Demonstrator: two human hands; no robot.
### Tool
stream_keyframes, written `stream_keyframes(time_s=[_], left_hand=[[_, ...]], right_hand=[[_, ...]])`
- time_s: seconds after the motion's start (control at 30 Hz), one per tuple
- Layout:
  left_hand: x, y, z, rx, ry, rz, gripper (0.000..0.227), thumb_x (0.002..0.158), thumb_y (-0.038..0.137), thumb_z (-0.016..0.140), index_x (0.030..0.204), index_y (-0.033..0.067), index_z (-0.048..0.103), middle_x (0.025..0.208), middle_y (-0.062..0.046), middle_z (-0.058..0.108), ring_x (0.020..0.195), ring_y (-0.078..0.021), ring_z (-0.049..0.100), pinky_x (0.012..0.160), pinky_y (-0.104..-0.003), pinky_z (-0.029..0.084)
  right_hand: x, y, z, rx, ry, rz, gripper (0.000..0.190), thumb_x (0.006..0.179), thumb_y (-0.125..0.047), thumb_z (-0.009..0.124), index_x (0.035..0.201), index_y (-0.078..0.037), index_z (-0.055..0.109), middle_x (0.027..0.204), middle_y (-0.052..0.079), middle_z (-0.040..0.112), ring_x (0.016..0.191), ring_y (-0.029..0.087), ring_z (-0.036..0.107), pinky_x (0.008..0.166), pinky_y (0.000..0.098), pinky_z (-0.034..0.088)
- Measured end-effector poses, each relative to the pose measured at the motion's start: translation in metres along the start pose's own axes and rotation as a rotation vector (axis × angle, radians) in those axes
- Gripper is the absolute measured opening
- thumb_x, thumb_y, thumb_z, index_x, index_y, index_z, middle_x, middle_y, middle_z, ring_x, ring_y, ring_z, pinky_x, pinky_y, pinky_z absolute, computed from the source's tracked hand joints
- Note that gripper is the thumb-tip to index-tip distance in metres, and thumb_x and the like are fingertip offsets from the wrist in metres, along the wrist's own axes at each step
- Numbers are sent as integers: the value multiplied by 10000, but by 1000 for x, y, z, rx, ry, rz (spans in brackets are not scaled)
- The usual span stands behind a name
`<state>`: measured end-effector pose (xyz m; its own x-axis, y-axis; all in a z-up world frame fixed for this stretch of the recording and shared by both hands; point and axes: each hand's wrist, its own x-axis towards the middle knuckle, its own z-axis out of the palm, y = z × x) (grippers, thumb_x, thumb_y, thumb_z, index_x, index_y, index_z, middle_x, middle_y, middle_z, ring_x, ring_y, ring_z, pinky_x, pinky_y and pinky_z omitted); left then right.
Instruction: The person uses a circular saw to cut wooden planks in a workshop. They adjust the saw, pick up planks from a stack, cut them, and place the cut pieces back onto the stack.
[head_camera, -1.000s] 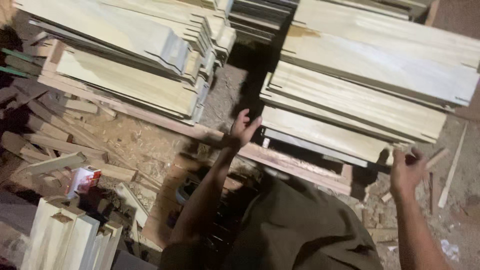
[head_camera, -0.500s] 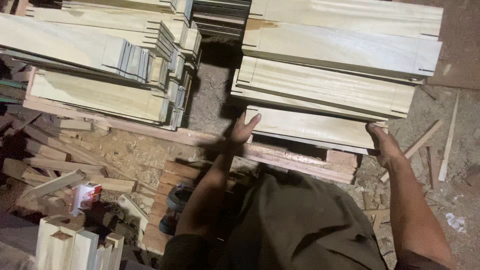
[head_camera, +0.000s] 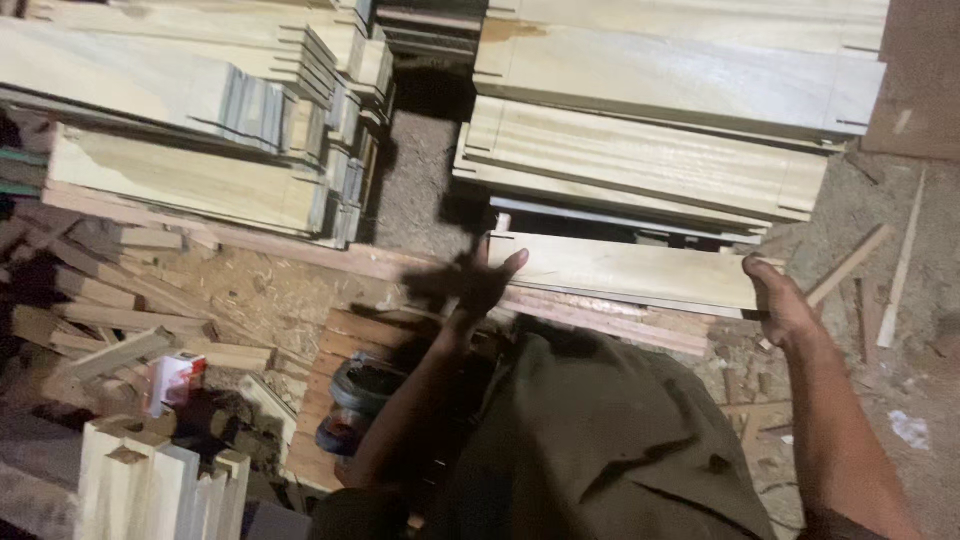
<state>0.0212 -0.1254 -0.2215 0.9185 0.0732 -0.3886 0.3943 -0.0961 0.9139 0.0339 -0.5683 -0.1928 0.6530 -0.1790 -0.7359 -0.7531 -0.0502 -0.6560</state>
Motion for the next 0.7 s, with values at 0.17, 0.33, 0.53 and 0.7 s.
stream_keyframes(time_s=[0.17,0.33,0.53,0.7], left_hand=[[-21,-11,-7,234,-3,46,478,906,358,745,1230,26,630,1141,-129,693,1045,-239,669,902,-388,579],[-37,-41,-7,374,-4,134,444,956,353,706,1228,23,587,1144,-132,639,1065,-267,624,918,-399,541],[-74,-41,-7,214,5,-92,629,909,438,698,1352,88,421,1295,-129,560,1203,-286,565,1004,-431,507],[-87,-42,0,-75,36,-361,802,870,509,691,1455,143,283,1421,-127,494,1317,-301,515,1075,-457,479]], right_hand=[[-11,14,6,-75,-36,14,894,906,-518,542,1628,-86,239,1688,177,234,1573,351,186,1239,548,170],[2,46,-11,32,-101,-48,908,878,-564,570,1628,-133,292,1693,136,273,1570,316,217,1238,519,178],[16,50,-25,163,-98,124,928,847,-576,622,1592,-55,438,1602,308,428,1459,524,350,1109,731,259],[6,79,-34,18,-72,53,1075,790,-646,655,1608,-56,283,1698,139,275,1560,319,210,1228,590,168]])
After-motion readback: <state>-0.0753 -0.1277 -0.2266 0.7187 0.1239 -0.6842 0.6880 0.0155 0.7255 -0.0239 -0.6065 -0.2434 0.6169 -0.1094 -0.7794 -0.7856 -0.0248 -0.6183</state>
